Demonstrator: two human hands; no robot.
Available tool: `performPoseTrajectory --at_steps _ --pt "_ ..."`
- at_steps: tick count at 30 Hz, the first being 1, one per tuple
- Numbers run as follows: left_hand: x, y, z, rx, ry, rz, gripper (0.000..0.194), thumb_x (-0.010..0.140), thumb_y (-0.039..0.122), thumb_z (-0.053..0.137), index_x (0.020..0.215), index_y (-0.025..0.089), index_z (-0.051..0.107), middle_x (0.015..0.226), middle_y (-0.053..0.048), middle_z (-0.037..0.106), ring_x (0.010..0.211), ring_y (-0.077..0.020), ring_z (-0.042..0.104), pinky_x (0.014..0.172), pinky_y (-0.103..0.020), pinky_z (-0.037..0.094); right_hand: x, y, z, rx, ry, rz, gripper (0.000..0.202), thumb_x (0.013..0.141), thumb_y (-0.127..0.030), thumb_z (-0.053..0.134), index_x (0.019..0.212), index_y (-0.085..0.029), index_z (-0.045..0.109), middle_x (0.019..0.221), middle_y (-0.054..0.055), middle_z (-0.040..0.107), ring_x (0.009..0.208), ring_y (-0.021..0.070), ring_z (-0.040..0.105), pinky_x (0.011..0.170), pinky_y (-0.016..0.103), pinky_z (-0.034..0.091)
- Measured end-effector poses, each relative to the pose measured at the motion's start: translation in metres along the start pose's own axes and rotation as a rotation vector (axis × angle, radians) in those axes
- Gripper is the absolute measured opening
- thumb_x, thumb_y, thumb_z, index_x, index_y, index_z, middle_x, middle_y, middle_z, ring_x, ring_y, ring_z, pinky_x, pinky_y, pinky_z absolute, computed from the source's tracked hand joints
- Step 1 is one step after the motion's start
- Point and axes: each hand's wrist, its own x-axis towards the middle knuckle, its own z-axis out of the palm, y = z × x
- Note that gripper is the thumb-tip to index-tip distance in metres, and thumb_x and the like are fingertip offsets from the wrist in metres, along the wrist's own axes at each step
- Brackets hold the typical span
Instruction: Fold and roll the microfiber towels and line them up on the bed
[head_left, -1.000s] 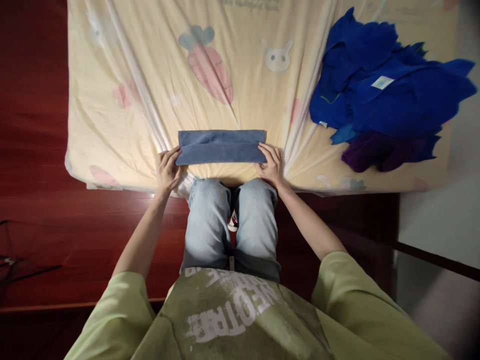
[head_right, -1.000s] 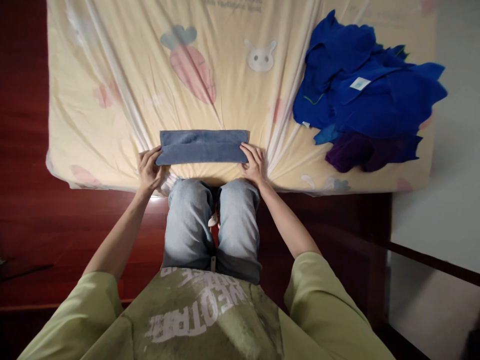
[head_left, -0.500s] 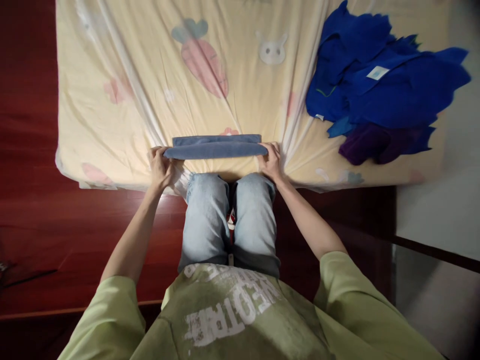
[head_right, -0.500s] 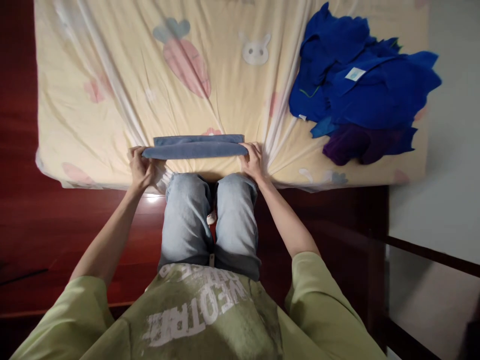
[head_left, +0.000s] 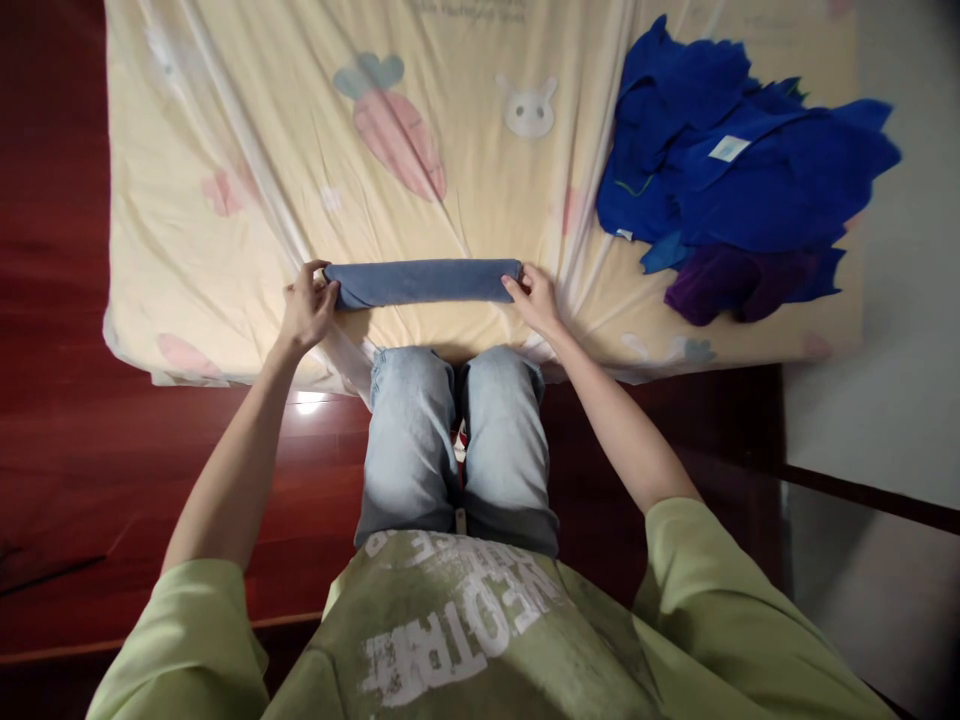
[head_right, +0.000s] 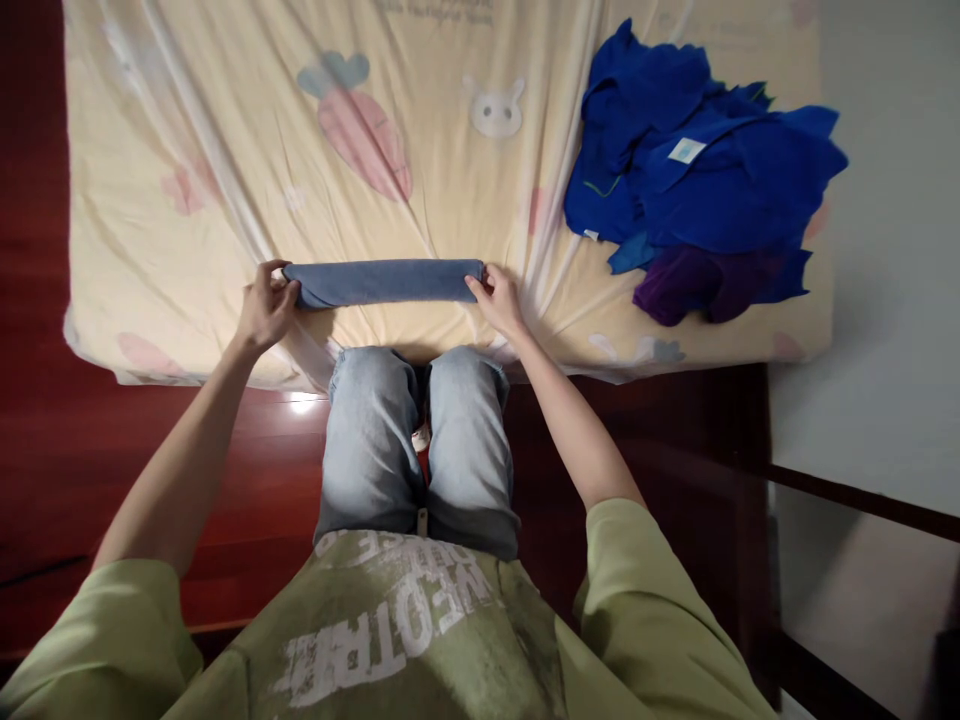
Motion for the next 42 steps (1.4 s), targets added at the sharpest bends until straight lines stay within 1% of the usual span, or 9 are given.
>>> performPoseTrajectory --at_steps 4,9,14,19,21,24,30,36,42 --pt "0.012 0.0 0.0 0.005 -0.011 -0.103 0.049 0.1 0.052 0.043 0.134 0.018 0.054 0.077 -0.003 0.067 0.085 -0.0249 0.068 0.093 -0.04 0.049 0.014 0.004 -0.002 0.075 -0.041 0.066 0.06 0.091 -0.079 0.058 0.099 -0.02 0.069 0.082 0.006 0.072 0.083 0.0248 0.072 0.077 0.042 0.066" --pt "0.017 -0.006 0.006 0.077 0.042 -0.077 0.041 0.099 0.045 0.046 0.129 0.02 0.058 0.084 -0.008 0.069 0.103 -0.0314 0.065 0.099 -0.05 0.046 0.021 0.008 -0.007 0.099 -0.082 0.133 0.06 0.082 -0.081 0.067 0.087 -0.02 0.067 0.072 0.004 0.069 0.073 0.0232 0.07 0.068 0.04 0.065" --pt "0.017 -0.006 0.011 0.073 0.051 -0.052 0.038 0.103 0.043 0.046 0.13 0.021 0.059 0.098 -0.011 0.069 0.116 -0.0336 0.058 0.11 -0.057 0.037 0.02 0.004 -0.007 0.045 -0.09 0.1 0.052 0.088 -0.072 0.068 0.092 -0.02 0.068 0.075 0.004 0.07 0.077 0.0232 0.07 0.073 0.04 0.065" --pt "0.014 0.018 0.0 0.097 0.138 0.0 0.037 0.101 0.042 0.052 0.131 0.023 0.061 0.131 -0.016 0.061 0.129 -0.0381 0.05 0.112 -0.061 0.035 0.01 -0.025 -0.01 -0.335 0.099 -0.099 0.041 0.098 -0.048 0.065 0.126 -0.018 0.065 0.118 0.015 0.068 0.115 0.0311 0.066 0.106 0.055 0.055" --pt "0.013 0.029 -0.005 0.091 0.073 0.077 0.035 0.101 0.042 0.05 0.128 0.024 0.064 0.133 -0.015 0.06 0.13 -0.0383 0.051 0.112 -0.061 0.037 0.005 -0.036 -0.011 -0.436 0.047 -0.202 0.032 0.101 -0.032 0.059 0.13 -0.02 0.064 0.128 0.015 0.064 0.125 0.0325 0.06 0.112 0.058 0.049" --pt "0.009 0.036 -0.008 0.088 -0.104 0.21 0.039 0.101 0.047 0.051 0.127 0.022 0.067 0.131 -0.015 0.063 0.126 -0.0373 0.055 0.11 -0.058 0.041 -0.001 -0.048 -0.011 -0.505 -0.135 -0.335 0.031 0.097 -0.014 0.053 0.122 -0.023 0.07 0.119 0.013 0.067 0.12 0.0319 0.061 0.11 0.056 0.049" --pt "0.009 0.024 0.002 0.199 -0.128 0.327 0.042 0.102 0.032 0.049 0.138 0.017 0.063 0.136 -0.019 0.063 0.127 -0.0347 0.056 0.106 -0.053 0.045 -0.002 -0.058 -0.014 -0.581 -0.198 -0.461 0.034 0.09 -0.023 0.065 0.124 -0.019 0.068 0.116 0.015 0.067 0.114 0.0345 0.061 0.103 0.053 0.054" --pt "0.016 0.011 -0.004 0.323 -0.109 0.459 0.04 0.106 0.02 0.037 0.136 0.018 0.063 0.125 -0.017 0.069 0.117 -0.0266 0.061 0.095 -0.042 0.049 0.018 -0.077 -0.017 -0.833 -0.312 -0.515 0.028 0.086 -0.014 0.061 0.112 -0.019 0.068 0.106 0.016 0.068 0.105 0.0359 0.062 0.091 0.05 0.055" --pt "-0.032 -0.001 -0.026 0.305 0.054 0.417 0.039 0.108 0.017 0.037 0.138 0.02 0.061 0.126 -0.015 0.069 0.112 -0.0238 0.06 0.093 -0.041 0.047 0.075 -0.137 -0.002 -1.064 -0.32 -0.606 0.023 0.087 -0.016 0.058 0.109 -0.017 0.066 0.105 0.017 0.067 0.105 0.0343 0.06 0.088 0.045 0.048"
